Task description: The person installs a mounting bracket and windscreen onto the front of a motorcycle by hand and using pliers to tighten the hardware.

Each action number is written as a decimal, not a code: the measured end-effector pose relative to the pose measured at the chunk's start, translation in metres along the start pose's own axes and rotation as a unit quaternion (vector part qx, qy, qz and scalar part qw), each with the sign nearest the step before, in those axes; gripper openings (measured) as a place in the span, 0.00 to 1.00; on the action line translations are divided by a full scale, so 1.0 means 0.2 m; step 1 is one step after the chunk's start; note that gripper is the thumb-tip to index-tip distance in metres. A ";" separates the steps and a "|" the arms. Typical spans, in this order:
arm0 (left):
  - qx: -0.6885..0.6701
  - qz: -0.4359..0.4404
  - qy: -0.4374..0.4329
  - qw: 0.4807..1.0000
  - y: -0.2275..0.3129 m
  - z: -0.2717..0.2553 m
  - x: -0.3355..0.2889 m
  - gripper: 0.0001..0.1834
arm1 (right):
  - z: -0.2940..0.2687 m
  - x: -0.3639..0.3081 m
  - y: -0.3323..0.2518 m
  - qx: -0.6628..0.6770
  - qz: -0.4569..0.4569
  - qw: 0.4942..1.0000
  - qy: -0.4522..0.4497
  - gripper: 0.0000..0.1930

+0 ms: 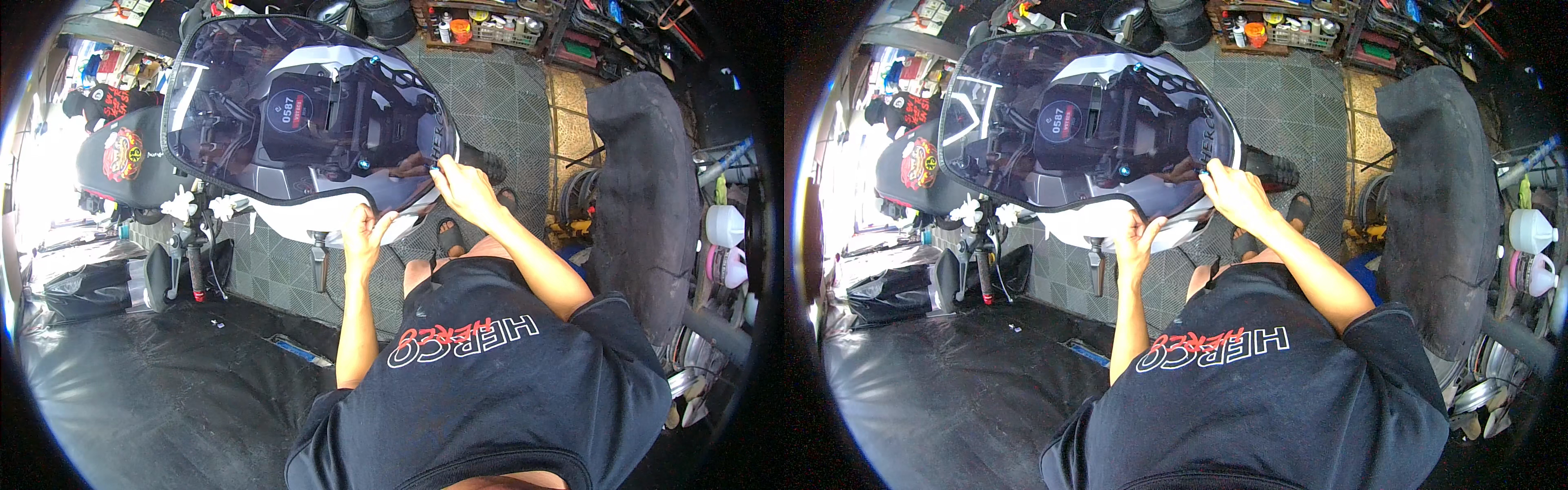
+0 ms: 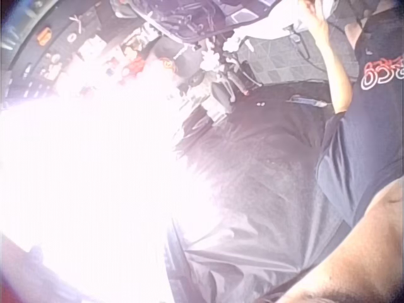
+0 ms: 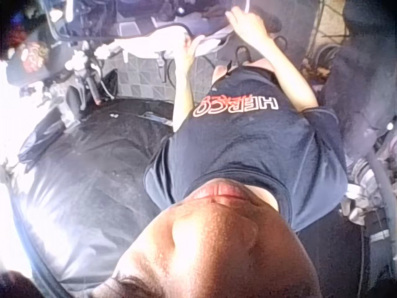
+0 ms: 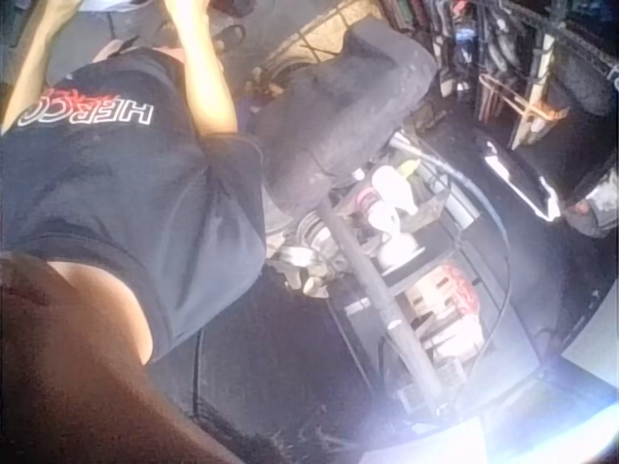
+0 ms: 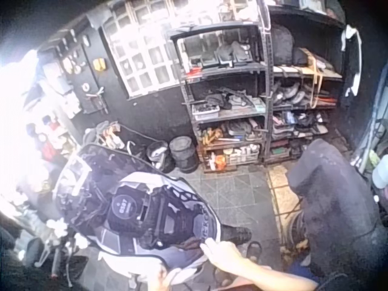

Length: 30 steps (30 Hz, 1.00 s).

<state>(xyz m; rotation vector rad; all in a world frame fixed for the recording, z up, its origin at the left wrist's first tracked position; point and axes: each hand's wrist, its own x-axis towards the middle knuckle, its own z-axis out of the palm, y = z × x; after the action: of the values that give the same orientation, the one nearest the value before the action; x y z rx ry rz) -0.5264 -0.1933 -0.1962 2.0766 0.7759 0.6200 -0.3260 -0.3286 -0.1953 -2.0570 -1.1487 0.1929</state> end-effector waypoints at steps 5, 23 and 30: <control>-0.003 0.006 0.001 1.000 0.00 -0.01 -0.01 0.27 | -0.01 0.00 0.02 0.058 0.020 0.997 -0.036 0.12; 0.000 0.027 0.008 1.000 0.01 -0.01 0.00 0.27 | -0.04 0.03 0.01 0.037 -0.001 0.999 -0.027 0.12; 0.001 0.023 0.006 1.000 -0.01 0.00 0.00 0.27 | 0.00 0.02 0.04 0.057 0.010 0.997 -0.049 0.12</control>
<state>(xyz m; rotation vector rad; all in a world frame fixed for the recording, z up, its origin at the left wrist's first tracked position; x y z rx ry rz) -0.5274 -0.1919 -0.1985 2.0999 0.7368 0.6584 -0.3178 -0.3285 -0.2005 -1.9768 -1.1483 0.3640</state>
